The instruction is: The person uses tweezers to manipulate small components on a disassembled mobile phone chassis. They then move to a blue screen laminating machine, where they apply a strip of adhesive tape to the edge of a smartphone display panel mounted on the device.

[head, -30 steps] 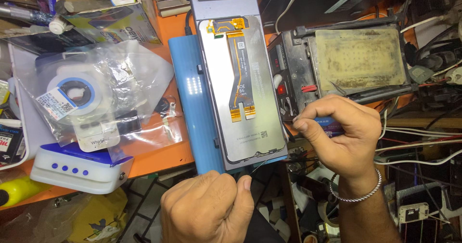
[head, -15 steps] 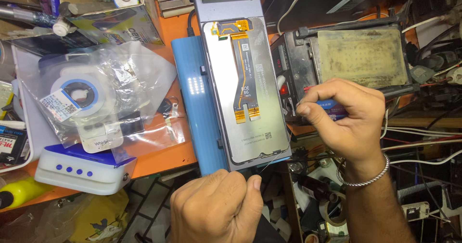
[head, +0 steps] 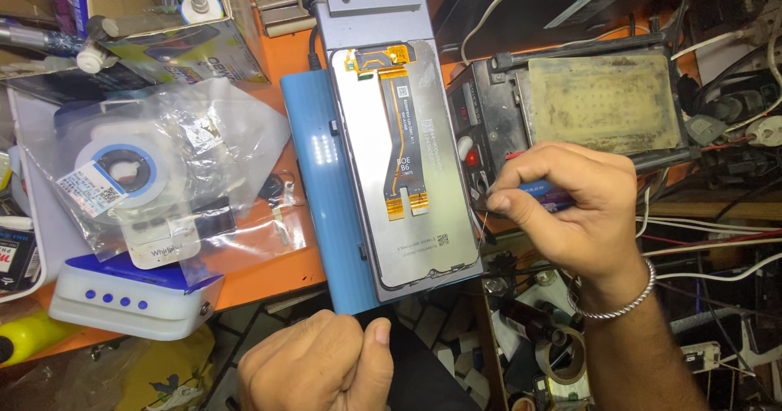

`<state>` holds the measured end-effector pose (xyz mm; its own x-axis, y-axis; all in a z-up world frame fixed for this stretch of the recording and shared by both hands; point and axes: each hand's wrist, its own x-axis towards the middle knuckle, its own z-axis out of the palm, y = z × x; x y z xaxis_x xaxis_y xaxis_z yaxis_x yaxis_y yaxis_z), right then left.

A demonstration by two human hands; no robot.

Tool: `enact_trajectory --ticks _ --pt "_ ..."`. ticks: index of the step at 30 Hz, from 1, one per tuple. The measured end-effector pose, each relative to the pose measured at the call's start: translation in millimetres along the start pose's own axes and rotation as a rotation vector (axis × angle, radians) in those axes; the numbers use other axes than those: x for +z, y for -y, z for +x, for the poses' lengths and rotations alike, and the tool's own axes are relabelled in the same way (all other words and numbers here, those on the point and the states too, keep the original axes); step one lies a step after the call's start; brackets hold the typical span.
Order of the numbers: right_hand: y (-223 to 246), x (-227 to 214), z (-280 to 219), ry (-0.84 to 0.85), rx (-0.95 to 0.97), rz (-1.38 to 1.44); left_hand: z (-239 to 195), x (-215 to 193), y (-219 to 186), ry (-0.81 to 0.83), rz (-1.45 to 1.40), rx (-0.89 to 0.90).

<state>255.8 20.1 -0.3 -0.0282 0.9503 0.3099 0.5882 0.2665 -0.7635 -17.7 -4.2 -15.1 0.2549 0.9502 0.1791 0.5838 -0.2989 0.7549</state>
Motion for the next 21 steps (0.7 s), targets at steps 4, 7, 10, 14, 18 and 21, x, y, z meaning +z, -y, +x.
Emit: enact_trajectory --ticks 4,7,10,14,18,21 --pt "-9.9 -4.0 12.8 -0.014 0.007 -0.078 3.9 2.4 -9.1 0.07 -0.096 0.073" --pt "-11.2 -4.4 14.2 -0.037 0.023 -0.101 7.0 2.0 -13.3 0.06 -0.143 0.075" --pt "-7.9 -2.6 8.9 -0.029 0.008 -0.063 8.4 -4.9 -6.2 0.053 -0.128 0.048" --pt "-6.1 0.5 5.6 -0.006 -0.014 -0.034 6.6 -8.1 3.7 -0.011 -0.072 0.009" --pt "-12.9 -0.6 12.3 -0.018 -0.01 -0.07 5.4 -3.6 -0.1 -0.013 -0.091 0.059" --pt "-19.3 -4.9 20.7 -0.044 -0.018 -0.093 4.6 1.5 -8.4 0.095 -0.151 0.075"
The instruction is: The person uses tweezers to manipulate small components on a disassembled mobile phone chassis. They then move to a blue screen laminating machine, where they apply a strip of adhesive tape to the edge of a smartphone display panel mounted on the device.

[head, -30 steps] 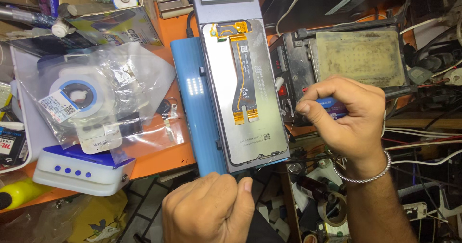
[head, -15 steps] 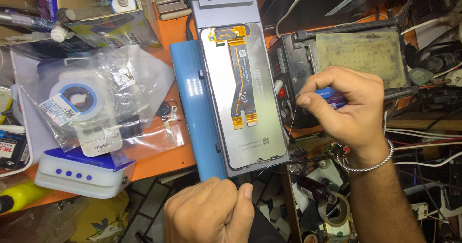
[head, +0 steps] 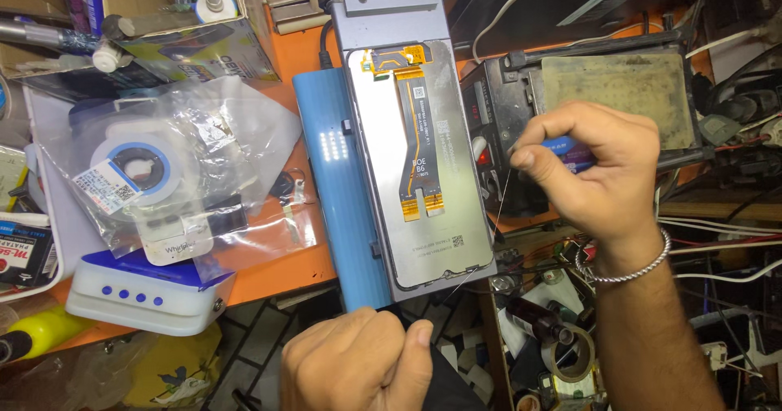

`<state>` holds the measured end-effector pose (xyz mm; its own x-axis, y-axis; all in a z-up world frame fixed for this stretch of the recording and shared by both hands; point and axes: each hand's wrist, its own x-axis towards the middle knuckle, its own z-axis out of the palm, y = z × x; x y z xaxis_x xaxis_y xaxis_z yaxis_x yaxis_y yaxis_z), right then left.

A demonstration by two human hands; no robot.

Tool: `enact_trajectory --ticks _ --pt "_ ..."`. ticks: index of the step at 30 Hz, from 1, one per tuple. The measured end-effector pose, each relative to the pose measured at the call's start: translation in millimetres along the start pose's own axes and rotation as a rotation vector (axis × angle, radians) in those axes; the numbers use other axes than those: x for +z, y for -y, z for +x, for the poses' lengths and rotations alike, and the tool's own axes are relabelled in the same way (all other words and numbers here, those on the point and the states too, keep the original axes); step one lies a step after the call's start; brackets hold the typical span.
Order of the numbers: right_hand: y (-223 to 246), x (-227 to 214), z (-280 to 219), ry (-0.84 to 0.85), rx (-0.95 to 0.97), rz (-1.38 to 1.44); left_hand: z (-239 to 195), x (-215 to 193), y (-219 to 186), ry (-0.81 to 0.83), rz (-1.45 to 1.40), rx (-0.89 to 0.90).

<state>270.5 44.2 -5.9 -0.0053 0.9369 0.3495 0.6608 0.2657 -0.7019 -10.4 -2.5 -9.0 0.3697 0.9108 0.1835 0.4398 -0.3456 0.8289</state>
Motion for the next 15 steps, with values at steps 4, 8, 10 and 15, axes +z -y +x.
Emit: enact_trajectory --ticks 4,8,10,15 --pt "0.1 1.2 -0.5 -0.025 0.034 0.006 -2.9 2.5 0.6 -0.065 -0.03 0.027" --pt "9.3 5.0 -11.8 -0.014 0.023 0.039 -8.6 -5.2 16.1 -0.197 0.014 0.027" --pt "11.7 7.9 -15.9 0.007 0.004 0.077 -12.3 -9.0 21.8 -0.238 0.043 0.007" --pt "3.2 7.3 -9.6 0.013 -0.019 0.065 -11.8 -7.4 19.1 -0.19 0.038 0.001"
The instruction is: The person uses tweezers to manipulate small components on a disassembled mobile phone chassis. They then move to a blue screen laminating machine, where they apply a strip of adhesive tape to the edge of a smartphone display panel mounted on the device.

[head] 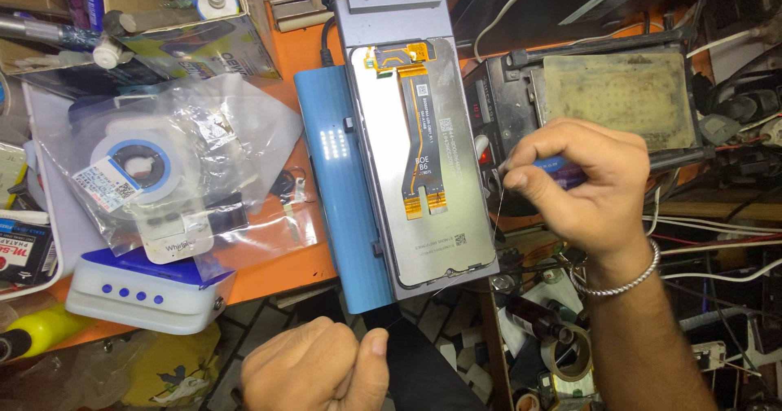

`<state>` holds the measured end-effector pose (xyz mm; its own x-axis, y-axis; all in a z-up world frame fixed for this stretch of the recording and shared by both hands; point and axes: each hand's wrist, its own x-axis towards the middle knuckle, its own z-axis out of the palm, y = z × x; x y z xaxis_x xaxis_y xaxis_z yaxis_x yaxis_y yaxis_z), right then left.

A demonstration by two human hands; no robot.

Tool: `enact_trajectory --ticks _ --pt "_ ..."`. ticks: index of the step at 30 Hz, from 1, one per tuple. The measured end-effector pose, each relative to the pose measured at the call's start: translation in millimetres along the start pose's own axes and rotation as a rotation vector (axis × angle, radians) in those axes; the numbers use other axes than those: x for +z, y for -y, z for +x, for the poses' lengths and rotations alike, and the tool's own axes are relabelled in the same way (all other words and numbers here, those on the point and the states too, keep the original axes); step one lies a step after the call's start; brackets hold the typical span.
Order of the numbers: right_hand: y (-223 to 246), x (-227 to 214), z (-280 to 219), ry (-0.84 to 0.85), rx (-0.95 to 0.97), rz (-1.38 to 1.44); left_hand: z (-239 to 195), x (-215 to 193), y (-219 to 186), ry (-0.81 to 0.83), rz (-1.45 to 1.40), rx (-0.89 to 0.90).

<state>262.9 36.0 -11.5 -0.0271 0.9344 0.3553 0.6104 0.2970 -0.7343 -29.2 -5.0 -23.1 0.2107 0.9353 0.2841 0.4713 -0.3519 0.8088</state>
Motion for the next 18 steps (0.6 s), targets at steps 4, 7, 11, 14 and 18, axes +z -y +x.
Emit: enact_trajectory --ticks 4,7,11,14,18 --pt "-14.4 -7.4 16.3 -0.023 -0.008 -0.036 5.4 13.0 -14.7 0.105 -0.092 0.046" --pt "-17.7 -7.8 14.8 -0.044 0.027 -0.043 5.8 15.8 -19.4 0.117 -0.148 0.059" --pt "-9.8 -5.5 0.6 -0.06 0.077 0.012 2.6 10.2 -10.5 0.033 -0.162 0.067" --pt "1.4 0.8 -11.4 -0.041 0.05 0.015 -1.3 -1.9 4.4 -0.054 -0.043 0.058" --pt "10.0 8.3 -17.3 -0.024 0.019 0.059 -8.6 -19.8 20.0 0.004 0.05 0.026"
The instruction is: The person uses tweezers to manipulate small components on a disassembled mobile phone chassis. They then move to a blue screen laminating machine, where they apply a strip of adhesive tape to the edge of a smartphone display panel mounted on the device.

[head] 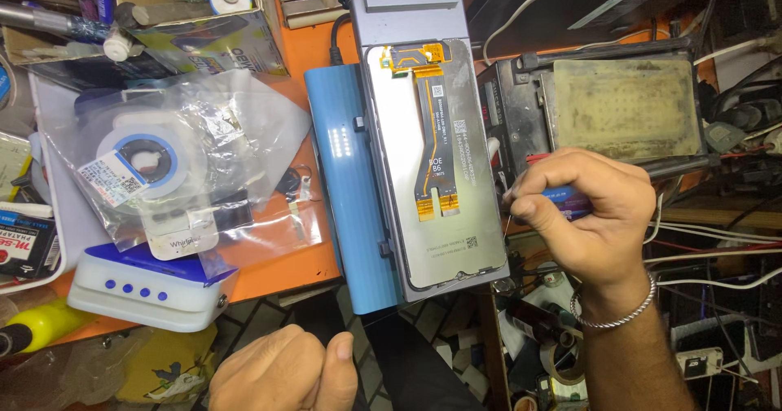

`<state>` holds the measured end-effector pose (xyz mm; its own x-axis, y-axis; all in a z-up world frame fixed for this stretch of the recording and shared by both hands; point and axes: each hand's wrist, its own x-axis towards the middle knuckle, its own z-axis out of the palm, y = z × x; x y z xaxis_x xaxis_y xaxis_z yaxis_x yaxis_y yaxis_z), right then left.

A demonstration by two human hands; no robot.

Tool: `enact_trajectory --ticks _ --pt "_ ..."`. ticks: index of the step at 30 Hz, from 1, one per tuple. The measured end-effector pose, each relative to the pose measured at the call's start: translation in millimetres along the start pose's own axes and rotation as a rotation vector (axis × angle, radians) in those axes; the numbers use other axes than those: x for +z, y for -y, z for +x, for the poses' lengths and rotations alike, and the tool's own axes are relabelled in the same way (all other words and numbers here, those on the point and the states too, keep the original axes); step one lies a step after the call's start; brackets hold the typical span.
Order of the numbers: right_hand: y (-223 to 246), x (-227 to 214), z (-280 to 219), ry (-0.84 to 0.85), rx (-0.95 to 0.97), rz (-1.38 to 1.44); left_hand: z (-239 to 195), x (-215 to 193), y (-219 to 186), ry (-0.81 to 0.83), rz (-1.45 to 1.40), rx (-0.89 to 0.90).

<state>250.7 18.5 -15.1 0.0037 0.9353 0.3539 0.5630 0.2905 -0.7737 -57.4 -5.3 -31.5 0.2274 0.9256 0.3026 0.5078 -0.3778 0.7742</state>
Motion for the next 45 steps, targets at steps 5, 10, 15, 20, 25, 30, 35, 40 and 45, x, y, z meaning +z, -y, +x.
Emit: enact_trajectory --ticks 5,10,15,20,25,30,35,40,45 --pt "-7.3 -1.9 11.5 0.017 -0.027 -0.042 0.4 8.9 -3.1 -0.026 -0.06 -0.021" --pt "-25.2 -12.2 29.9 0.003 -0.005 -0.07 12.2 30.0 -21.3 -0.006 -0.21 0.049" --pt "-34.9 -13.8 36.2 -0.02 0.024 -0.029 21.7 30.8 -25.9 0.137 -0.244 0.034" --pt "-28.3 -7.7 16.3 -0.09 0.145 0.098 19.0 26.5 -17.4 0.021 -0.212 0.095" --pt "-21.6 -0.5 1.0 -0.055 0.056 0.101 0.7 12.5 -4.8 -0.079 -0.023 -0.049" --pt "-17.1 -0.6 2.5 0.0 0.008 0.093 -12.8 -2.4 11.7 0.073 0.137 -0.11" --pt "-22.4 -3.6 18.4 0.056 -0.015 0.068 -9.5 5.2 6.3 -0.011 0.059 -0.14" --pt "-35.6 -10.9 32.9 0.052 -0.036 0.02 6.4 22.7 -9.8 -0.074 -0.083 0.011" --pt "-52.6 -16.8 45.5 0.008 -0.027 -0.022 19.7 33.8 -25.9 0.007 -0.256 -0.002"
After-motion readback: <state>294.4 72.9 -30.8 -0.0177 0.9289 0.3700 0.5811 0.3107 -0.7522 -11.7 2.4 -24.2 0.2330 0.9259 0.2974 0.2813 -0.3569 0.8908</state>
